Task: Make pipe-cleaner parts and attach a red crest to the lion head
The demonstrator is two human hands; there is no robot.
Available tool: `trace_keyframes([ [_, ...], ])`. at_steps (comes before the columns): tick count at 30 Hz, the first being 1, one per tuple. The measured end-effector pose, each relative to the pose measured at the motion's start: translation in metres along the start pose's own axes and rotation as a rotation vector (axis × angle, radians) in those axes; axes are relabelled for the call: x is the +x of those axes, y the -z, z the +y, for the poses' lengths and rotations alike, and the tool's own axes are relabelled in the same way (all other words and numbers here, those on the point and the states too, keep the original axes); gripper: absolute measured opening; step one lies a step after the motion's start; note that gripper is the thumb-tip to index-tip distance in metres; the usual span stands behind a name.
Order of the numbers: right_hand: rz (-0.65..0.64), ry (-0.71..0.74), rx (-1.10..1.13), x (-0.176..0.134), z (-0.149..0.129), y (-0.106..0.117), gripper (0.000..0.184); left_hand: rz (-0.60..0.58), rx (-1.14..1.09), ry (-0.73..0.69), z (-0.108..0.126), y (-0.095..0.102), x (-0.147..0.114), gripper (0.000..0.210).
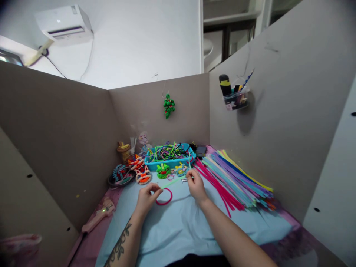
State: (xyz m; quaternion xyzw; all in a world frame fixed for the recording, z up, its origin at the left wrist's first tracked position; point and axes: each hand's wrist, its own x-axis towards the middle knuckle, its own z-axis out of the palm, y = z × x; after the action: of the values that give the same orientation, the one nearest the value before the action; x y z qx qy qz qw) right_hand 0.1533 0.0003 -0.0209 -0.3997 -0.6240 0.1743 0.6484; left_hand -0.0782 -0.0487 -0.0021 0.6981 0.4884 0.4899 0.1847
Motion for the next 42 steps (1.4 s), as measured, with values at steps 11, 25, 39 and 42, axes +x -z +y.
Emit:
trace_keyframes([
  [11,0.001,-0.015,-0.017,-0.001,0.000,-0.001,0.015,0.037,0.003,0.006,-0.001,0.000,0.000,0.011],
  [25,0.006,-0.079,0.025,-0.002,0.001,-0.006,0.015,0.077,-0.151,0.085,0.002,0.004,0.004,0.024],
  [39,-0.188,-0.101,0.041,-0.012,-0.004,-0.023,0.017,-0.010,-0.469,0.258,0.008,-0.003,0.004,0.039],
  [42,-0.289,-0.055,-0.021,-0.020,-0.014,-0.028,0.017,0.037,-0.579,0.281,0.003,-0.002,0.005,0.031],
])
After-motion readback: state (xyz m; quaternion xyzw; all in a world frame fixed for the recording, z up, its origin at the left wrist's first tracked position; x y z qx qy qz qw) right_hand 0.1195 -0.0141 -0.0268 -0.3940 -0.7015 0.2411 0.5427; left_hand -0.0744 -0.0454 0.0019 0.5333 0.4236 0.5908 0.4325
